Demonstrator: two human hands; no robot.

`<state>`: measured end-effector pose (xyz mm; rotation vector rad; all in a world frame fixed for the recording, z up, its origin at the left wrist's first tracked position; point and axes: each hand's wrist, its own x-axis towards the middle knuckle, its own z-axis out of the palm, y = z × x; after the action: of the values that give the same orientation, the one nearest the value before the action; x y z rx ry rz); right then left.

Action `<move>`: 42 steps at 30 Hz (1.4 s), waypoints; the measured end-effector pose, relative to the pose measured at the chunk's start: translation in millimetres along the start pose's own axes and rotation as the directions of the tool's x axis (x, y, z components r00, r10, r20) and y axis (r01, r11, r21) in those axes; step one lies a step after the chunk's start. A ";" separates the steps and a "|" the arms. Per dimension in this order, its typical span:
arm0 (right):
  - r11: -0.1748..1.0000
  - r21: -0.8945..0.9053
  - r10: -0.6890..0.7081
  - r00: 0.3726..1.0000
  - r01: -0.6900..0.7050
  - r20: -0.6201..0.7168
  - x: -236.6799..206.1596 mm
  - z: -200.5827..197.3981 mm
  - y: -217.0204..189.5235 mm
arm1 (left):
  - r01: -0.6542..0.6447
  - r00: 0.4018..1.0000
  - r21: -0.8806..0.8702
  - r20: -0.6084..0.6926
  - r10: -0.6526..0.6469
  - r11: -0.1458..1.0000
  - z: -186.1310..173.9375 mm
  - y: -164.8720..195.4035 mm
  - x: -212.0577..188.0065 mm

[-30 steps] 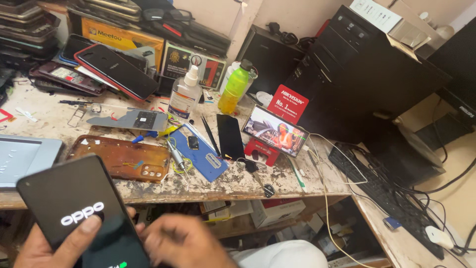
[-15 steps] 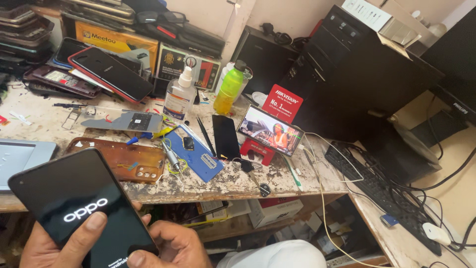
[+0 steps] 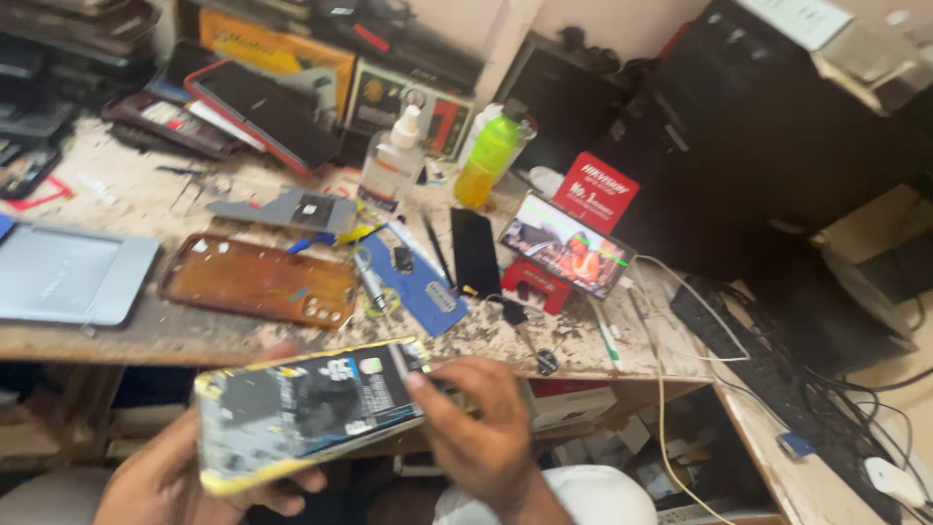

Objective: The person uses a screwdriver to remove screws from a disassembled smartphone, then flips the device to inspect the back. The person later handles a battery connector ribbon and manipulates internal components on the workbench.

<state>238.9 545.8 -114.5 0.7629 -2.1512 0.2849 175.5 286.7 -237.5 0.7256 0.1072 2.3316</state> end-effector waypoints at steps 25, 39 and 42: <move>0.645 0.345 0.645 0.728 -0.682 0.234 -65.0 30.5 8.6 | 0.489 0.824 0.740 -0.565 0.034 0.461 5.9 -67.4 36.8; 0.580 0.409 0.630 0.706 -0.705 0.323 -89.0 48.1 21.2 | 0.540 0.717 0.691 -0.676 0.167 0.481 -93.0 -124.7 -12.5; 0.616 0.418 0.588 0.743 -0.668 0.320 -87.2 44.9 25.1 | 0.403 0.800 0.780 -0.554 0.231 0.478 -138.2 -143.5 -22.1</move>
<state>237.5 582.9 -208.7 0.2478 -2.4610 1.2592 200.6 398.3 -402.1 0.3280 1.7360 2.1791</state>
